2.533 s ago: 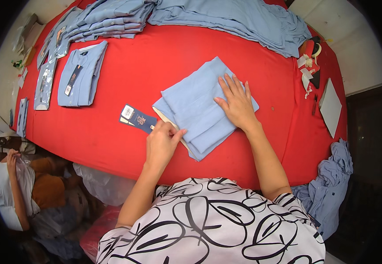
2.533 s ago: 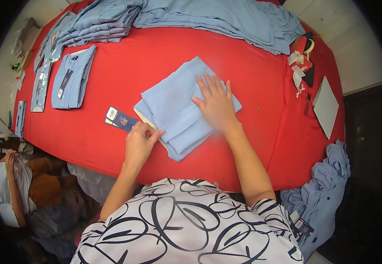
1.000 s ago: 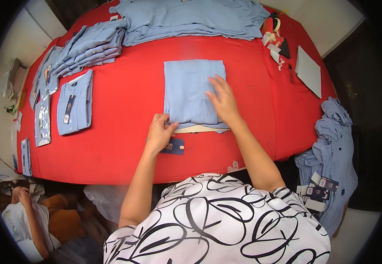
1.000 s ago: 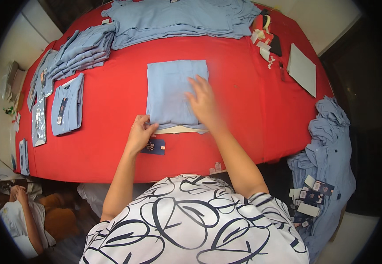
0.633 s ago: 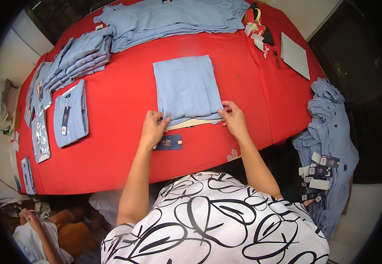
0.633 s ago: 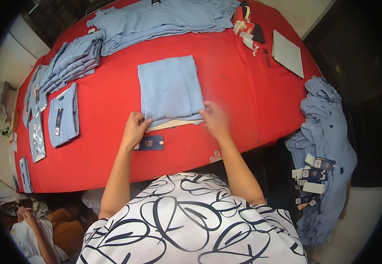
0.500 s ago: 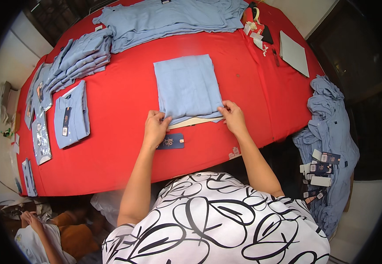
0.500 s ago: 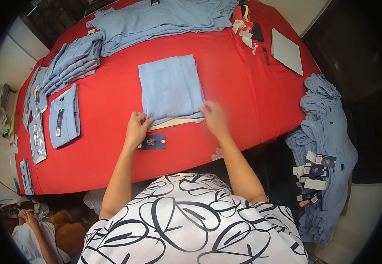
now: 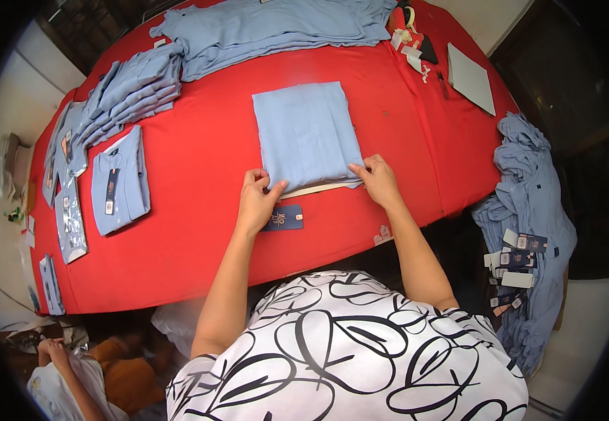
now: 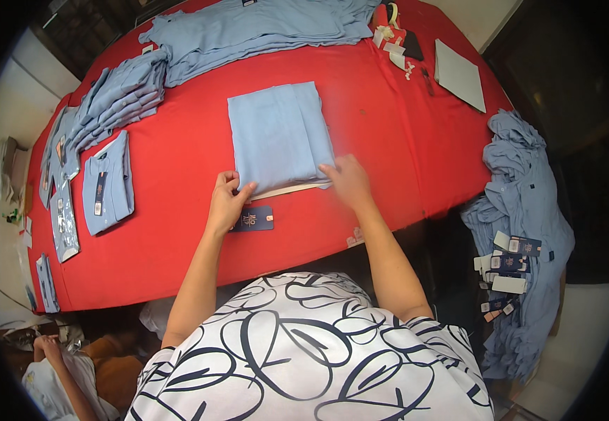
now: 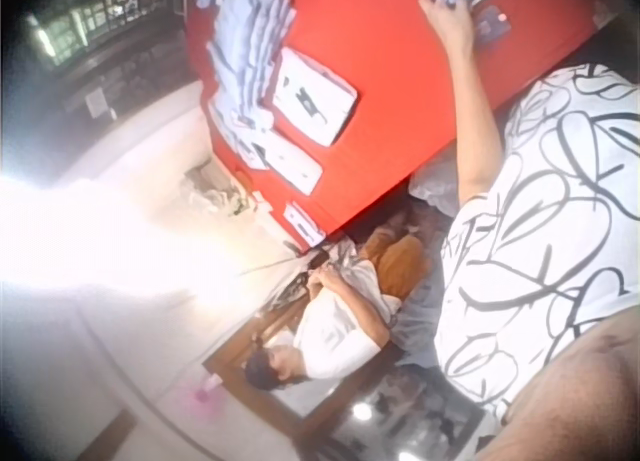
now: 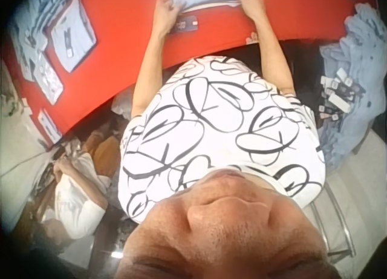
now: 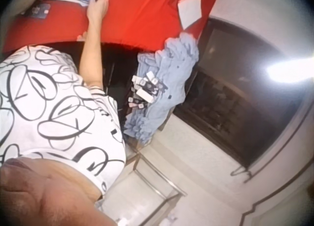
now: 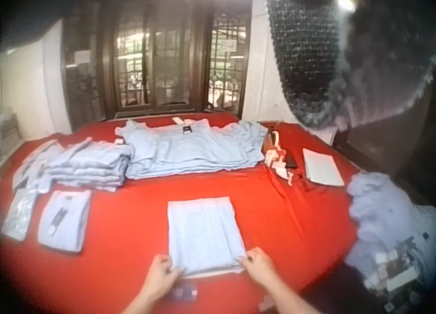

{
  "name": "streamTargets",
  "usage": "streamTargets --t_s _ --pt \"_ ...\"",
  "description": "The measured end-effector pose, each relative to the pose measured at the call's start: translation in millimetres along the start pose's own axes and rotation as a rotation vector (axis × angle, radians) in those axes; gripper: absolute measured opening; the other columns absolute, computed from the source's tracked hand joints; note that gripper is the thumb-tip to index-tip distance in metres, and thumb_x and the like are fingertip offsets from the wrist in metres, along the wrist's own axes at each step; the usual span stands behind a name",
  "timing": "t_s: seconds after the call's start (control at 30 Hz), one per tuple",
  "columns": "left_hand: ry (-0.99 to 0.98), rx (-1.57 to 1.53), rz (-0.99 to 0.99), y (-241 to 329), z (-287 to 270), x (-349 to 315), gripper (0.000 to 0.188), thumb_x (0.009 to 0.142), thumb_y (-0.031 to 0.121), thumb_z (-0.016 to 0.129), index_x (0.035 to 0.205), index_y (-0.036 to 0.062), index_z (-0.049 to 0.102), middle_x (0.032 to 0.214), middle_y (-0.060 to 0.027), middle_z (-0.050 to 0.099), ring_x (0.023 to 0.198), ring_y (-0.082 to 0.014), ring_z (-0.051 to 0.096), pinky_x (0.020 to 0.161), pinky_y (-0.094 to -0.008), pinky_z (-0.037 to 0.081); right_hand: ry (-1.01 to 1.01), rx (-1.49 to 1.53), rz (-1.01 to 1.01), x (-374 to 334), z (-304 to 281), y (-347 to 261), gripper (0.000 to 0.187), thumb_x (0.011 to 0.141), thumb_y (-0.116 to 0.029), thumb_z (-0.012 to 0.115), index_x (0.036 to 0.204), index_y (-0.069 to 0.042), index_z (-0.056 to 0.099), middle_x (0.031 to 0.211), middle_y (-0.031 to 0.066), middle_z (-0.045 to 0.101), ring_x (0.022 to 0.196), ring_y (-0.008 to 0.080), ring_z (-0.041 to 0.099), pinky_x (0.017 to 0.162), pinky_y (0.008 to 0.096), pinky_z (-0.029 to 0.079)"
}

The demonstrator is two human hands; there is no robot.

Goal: The person folds collared shirts on a red tabletop using a cardboard folding template, smoothing the fabric and attaching tags by hand before placing them in a stack.

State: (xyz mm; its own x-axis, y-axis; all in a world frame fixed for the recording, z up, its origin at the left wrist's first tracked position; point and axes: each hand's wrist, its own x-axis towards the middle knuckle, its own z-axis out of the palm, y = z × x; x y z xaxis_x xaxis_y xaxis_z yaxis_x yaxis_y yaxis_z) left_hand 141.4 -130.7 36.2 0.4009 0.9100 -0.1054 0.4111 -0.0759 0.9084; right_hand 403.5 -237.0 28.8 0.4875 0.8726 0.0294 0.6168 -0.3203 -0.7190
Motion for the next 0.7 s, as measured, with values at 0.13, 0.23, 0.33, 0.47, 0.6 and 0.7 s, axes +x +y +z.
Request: streamTargets --t_s 0.13,0.23,0.33,0.47,0.6,0.7 --pt "0.008 -0.009 0.013 0.7 0.8 0.3 0.042 0.088 0.025 0.071 0.096 -0.0164 0.065 0.117 -0.0110 0.050 0.081 -0.0166 0.061 0.061 -0.0286 0.055 -0.013 -0.042 0.022 1.3 0.3 0.2 0.046 0.090 -0.040 0.062 0.077 0.004 0.061 0.092 0.0218 0.056 0.089 0.0385 0.056 0.078 0.0463 0.044" --pt "0.048 0.043 0.016 3.3 4.3 -0.4 0.039 0.087 0.025 0.072 0.090 -0.0133 0.066 0.113 -0.0116 0.053 0.078 -0.0187 0.061 0.060 -0.0313 0.054 0.041 -0.075 -0.017 0.1 4.1 -1.0 0.047 0.089 -0.039 0.063 0.077 0.005 0.061 0.094 0.0234 0.056 0.089 0.0390 0.056 0.079 0.0467 0.044" --pt "0.118 0.308 0.115 7.3 7.6 -3.7 0.040 0.084 0.027 0.075 0.080 -0.0102 0.061 0.110 -0.0160 0.056 0.078 -0.0276 0.063 0.063 -0.0403 0.052 0.079 -0.112 -0.049 0.3 8.5 -2.0 0.043 0.089 -0.035 0.065 0.081 0.006 0.060 0.097 0.0242 0.055 0.089 0.0396 0.056 0.078 0.0467 0.045" --pt "0.226 0.541 0.111 30.8 2.9 -16.9 0.041 0.080 0.030 0.077 0.084 -0.0056 0.059 0.107 -0.0201 0.057 0.081 -0.0377 0.062 0.070 -0.0479 0.051 0.141 -0.075 -0.066 -7.9 6.3 -6.4 0.038 0.087 -0.031 0.069 0.093 0.005 0.058 0.101 0.0232 0.055 0.091 0.0397 0.057 0.078 0.0462 0.046" --pt "0.245 0.621 0.100 14.1 -3.6 -17.5 0.040 0.081 0.033 0.076 0.087 -0.0016 0.057 0.100 -0.0178 0.060 0.082 -0.0362 0.062 0.068 -0.0465 0.049 0.118 -0.213 0.005 -14.8 6.7 -17.1 0.040 0.083 -0.028 0.072 0.101 0.004 0.056 0.102 0.0227 0.056 0.094 0.0395 0.057 0.080 0.0454 0.047" --pt "0.164 0.645 0.087 16.2 -4.1 -15.1 0.035 0.081 0.027 0.077 0.087 -0.0015 0.058 0.091 -0.0178 0.061 0.082 -0.0374 0.063 0.069 -0.0467 0.050 0.048 -0.187 0.037 -8.3 -1.6 -26.1 0.039 0.081 -0.022 0.073 0.104 0.003 0.054 0.100 0.0239 0.059 0.093 0.0407 0.059 0.080 0.0456 0.048"
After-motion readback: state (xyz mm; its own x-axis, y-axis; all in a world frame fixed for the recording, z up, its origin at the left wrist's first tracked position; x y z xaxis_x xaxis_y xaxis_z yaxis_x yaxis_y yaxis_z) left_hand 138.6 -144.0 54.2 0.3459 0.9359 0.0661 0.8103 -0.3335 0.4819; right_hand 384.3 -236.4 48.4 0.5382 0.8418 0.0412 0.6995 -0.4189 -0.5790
